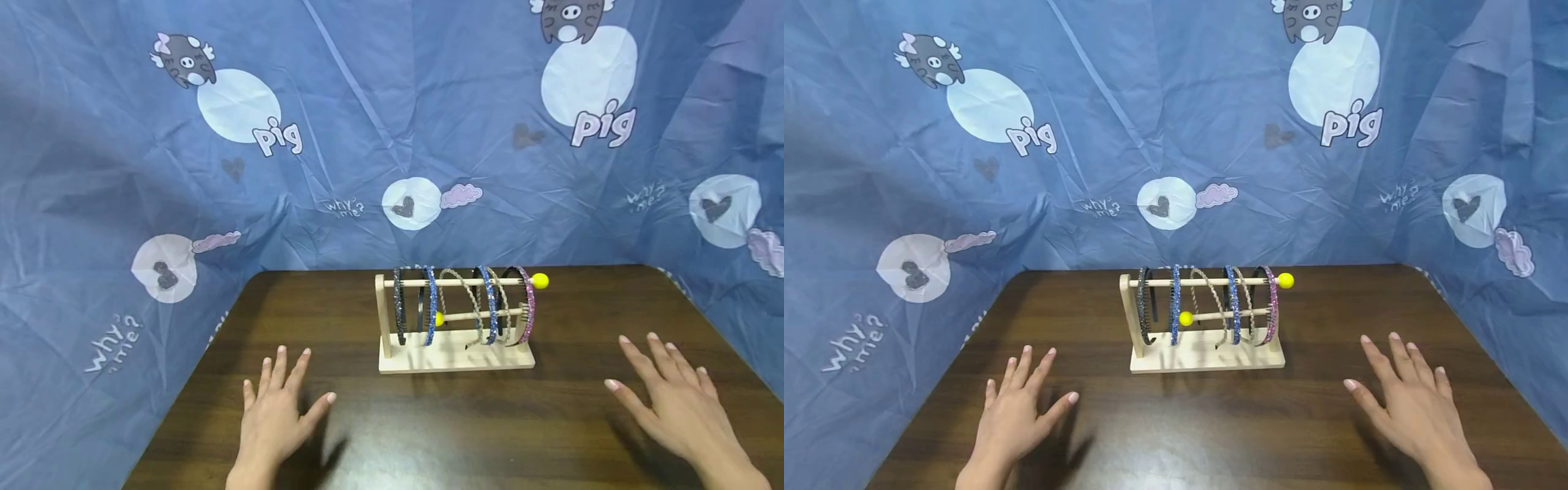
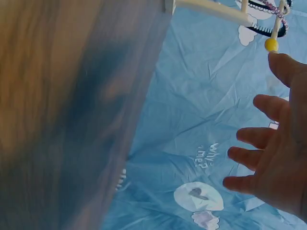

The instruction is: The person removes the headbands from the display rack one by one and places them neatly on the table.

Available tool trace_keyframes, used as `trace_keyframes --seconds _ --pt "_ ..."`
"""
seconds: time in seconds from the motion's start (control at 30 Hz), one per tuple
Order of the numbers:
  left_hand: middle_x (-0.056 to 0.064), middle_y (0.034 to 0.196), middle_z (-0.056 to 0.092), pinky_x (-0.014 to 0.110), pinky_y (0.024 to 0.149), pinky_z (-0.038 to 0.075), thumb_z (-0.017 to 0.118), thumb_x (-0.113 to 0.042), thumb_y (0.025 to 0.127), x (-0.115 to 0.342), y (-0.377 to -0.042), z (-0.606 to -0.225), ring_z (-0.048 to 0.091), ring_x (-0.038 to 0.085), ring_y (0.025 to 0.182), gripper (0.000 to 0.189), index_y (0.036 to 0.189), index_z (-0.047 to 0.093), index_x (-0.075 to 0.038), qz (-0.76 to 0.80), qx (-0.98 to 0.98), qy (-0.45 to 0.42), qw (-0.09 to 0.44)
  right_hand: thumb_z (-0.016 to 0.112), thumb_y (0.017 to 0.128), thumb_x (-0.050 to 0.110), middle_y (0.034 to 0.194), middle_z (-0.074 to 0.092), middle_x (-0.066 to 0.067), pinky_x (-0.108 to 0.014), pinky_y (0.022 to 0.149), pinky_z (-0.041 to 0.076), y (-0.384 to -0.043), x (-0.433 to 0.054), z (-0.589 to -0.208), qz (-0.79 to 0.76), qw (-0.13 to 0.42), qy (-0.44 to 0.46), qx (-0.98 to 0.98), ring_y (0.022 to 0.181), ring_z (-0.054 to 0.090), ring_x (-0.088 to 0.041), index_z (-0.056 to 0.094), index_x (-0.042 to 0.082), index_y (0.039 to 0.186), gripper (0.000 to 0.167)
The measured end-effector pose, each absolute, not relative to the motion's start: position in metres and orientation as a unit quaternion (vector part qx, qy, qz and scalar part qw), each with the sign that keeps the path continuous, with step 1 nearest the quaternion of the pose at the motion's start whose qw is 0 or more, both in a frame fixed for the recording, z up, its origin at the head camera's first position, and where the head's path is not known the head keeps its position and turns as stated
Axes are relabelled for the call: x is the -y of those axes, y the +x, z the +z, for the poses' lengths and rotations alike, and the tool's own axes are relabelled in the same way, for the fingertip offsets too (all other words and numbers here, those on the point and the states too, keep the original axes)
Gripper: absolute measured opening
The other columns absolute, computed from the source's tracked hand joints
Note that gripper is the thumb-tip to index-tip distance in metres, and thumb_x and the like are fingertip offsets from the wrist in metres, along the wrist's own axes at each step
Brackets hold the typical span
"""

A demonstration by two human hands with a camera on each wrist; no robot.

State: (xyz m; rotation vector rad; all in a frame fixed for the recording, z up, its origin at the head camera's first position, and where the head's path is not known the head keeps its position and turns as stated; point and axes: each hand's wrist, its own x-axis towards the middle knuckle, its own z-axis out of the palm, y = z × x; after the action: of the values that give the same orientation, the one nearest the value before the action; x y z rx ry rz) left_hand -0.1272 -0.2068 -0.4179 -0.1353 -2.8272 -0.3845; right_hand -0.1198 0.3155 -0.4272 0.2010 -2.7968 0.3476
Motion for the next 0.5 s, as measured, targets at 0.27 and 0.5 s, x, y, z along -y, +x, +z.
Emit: trace_keyframes --seconds 0.27,0.5 --pt "0.024 0.136 0.041 0.062 0.083 0.040 0.071 -0.044 0.078 0.196 -0.134 -0.418 0.044 0.046 0.116 0.074 0.138 0.043 -0.010 -0.284 0.934 -0.076 0.201 0.069 0.084 0.021 0.139 0.032 -0.031 -0.068 0.093 0.021 -0.119 -0.295 -0.423 0.256 0.249 0.121 0.926 0.125 0.029 -0.050 0.033 0.008 0.144 0.072" --pt "0.015 0.133 0.047 0.054 0.092 0.037 0.079 -0.033 0.073 0.181 -0.150 -0.429 0.045 0.033 0.119 0.074 0.135 0.047 -0.009 -0.380 0.894 -0.093 0.220 0.072 0.081 0.012 0.138 0.040 -0.021 -0.064 0.088 0.030 -0.123 -0.269 -0.422 0.329 0.278 0.106 0.896 0.121 0.038 -0.045 0.040 0.012 0.141 0.069"
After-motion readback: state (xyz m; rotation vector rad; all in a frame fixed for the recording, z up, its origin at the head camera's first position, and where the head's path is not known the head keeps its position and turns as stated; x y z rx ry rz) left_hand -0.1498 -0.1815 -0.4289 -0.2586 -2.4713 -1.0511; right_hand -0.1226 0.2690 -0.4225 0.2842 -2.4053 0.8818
